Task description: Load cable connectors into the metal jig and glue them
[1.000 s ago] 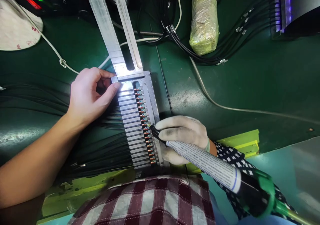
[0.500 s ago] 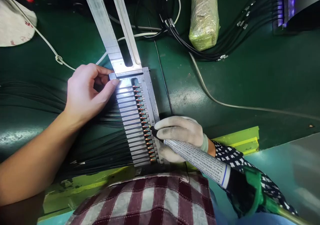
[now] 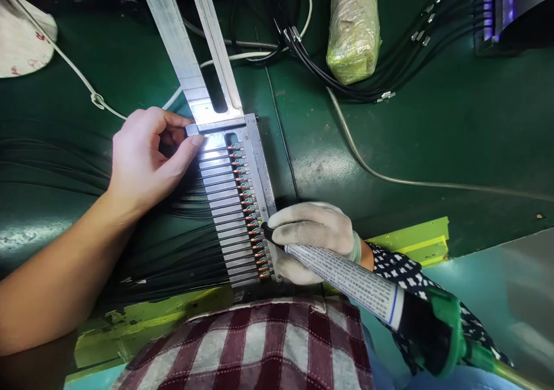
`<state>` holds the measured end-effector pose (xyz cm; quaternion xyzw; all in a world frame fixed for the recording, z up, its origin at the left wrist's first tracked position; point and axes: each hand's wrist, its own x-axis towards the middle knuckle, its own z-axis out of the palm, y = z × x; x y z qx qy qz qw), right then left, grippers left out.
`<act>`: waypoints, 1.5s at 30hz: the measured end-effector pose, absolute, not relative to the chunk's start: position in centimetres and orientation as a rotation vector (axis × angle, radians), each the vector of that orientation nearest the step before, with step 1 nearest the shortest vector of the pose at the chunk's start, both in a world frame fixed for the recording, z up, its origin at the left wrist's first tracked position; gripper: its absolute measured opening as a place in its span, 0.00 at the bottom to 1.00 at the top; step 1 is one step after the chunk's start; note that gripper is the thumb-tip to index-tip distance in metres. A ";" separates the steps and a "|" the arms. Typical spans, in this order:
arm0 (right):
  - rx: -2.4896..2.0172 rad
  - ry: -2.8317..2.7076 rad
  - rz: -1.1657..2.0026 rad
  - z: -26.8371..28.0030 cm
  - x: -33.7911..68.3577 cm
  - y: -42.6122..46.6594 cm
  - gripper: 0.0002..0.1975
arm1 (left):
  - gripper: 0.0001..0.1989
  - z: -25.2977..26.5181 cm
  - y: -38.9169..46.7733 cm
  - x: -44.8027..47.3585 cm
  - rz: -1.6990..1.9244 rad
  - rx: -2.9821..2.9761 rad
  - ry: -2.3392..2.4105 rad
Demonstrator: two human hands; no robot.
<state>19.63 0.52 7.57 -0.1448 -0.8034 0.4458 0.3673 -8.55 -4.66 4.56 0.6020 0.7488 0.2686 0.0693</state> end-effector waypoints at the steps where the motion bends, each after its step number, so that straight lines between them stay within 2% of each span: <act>1: -0.370 -2.064 1.140 7.6 19.6 0.5 0.02 | 0.08 4.6 -4.7 -8.5 0.813 1.808 2.254; 31: -0.380 -2.046 1.088 7.1 19.3 0.8 0.07 | 0.08 4.6 -4.7 -8.5 0.799 1.803 2.253; 40: -0.427 -2.113 1.083 8.8 20.3 0.0 0.03 | 0.08 4.6 -4.6 -8.5 0.801 1.793 2.256; 45: -0.421 -2.112 1.086 7.9 20.3 -0.6 0.05 | 0.08 4.5 -4.6 -8.5 0.820 1.801 2.252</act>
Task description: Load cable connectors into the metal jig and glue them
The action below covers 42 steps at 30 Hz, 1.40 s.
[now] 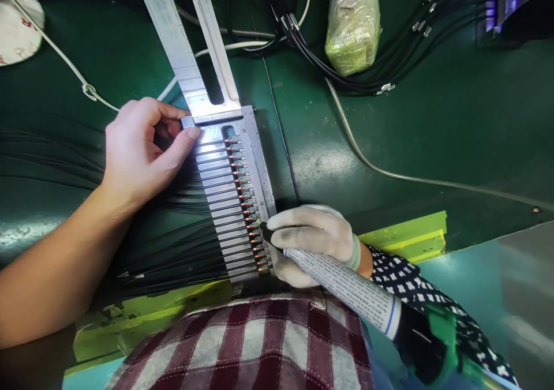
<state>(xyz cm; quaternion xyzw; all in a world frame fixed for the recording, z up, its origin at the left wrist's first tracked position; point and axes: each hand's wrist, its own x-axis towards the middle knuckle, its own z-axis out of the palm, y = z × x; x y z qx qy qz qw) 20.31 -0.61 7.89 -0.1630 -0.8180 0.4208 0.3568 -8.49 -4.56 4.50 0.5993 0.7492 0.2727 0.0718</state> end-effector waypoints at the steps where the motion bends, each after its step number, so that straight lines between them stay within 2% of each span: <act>1: -0.433 -2.107 1.091 7.8 20.3 -0.7 0.05 | 0.08 4.5 -4.6 -8.5 0.818 1.798 2.254; 42: -0.419 -2.082 1.134 7.8 20.2 -0.3 0.01 | 0.08 4.3 -4.6 -8.6 0.837 1.831 2.238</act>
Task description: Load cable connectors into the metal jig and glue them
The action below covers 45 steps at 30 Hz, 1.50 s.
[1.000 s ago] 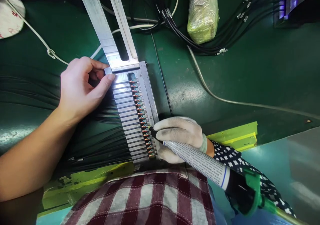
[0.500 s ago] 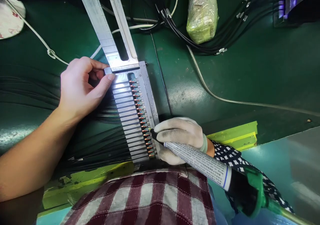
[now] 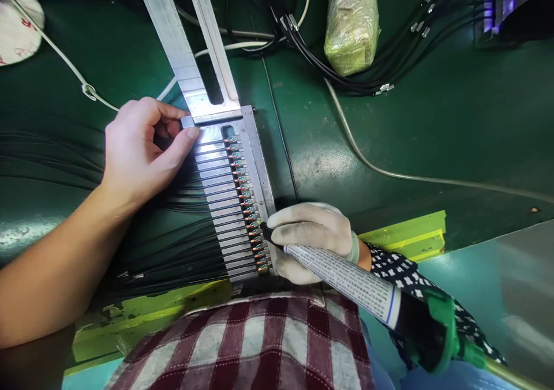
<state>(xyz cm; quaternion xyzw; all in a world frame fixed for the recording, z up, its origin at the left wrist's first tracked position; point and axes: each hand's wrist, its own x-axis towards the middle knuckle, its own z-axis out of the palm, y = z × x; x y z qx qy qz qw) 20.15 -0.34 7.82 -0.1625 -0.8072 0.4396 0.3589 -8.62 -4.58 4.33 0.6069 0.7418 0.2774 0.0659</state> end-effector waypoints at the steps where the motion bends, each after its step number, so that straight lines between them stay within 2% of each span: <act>1: -0.427 -2.084 1.136 7.9 20.2 -0.3 0.01 | 0.09 4.3 -4.6 -8.6 0.836 1.829 2.241; 17: -0.418 -2.112 1.045 8.0 20.3 -0.3 0.04 | 0.09 4.3 -4.6 -8.7 0.812 1.827 2.247; 34: -0.438 -2.071 1.057 7.3 20.8 -1.5 0.01 | 0.09 4.4 -4.6 -8.6 0.808 1.813 2.251; 45: -0.413 -2.097 1.108 7.7 20.8 -1.3 0.04 | 0.08 4.4 -4.6 -8.5 0.829 1.805 2.254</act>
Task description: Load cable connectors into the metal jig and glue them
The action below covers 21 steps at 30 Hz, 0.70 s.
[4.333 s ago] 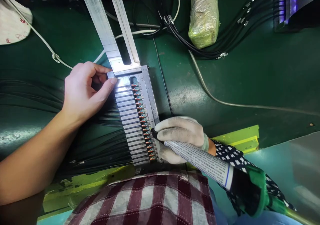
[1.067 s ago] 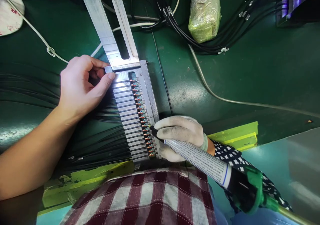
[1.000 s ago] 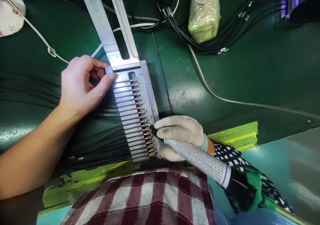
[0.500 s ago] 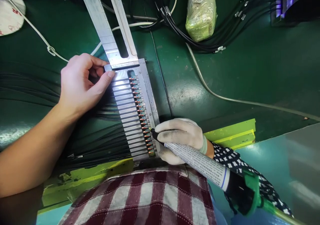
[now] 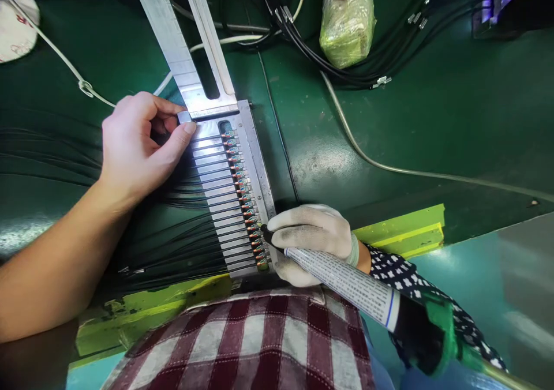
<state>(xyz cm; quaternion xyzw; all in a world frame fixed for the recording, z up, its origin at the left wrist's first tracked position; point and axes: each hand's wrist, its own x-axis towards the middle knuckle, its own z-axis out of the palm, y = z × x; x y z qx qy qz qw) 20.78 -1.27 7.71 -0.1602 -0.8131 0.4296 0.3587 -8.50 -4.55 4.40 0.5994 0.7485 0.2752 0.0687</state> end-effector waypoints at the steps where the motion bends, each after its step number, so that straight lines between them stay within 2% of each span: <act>1: -0.408 -2.091 1.110 7.7 20.8 -1.3 0.03 | 0.08 4.4 -4.6 -8.5 0.822 1.804 2.257; 21: -0.474 -2.012 1.105 7.0 20.8 -1.7 0.03 | 0.09 4.5 -4.6 -8.4 0.808 1.787 2.263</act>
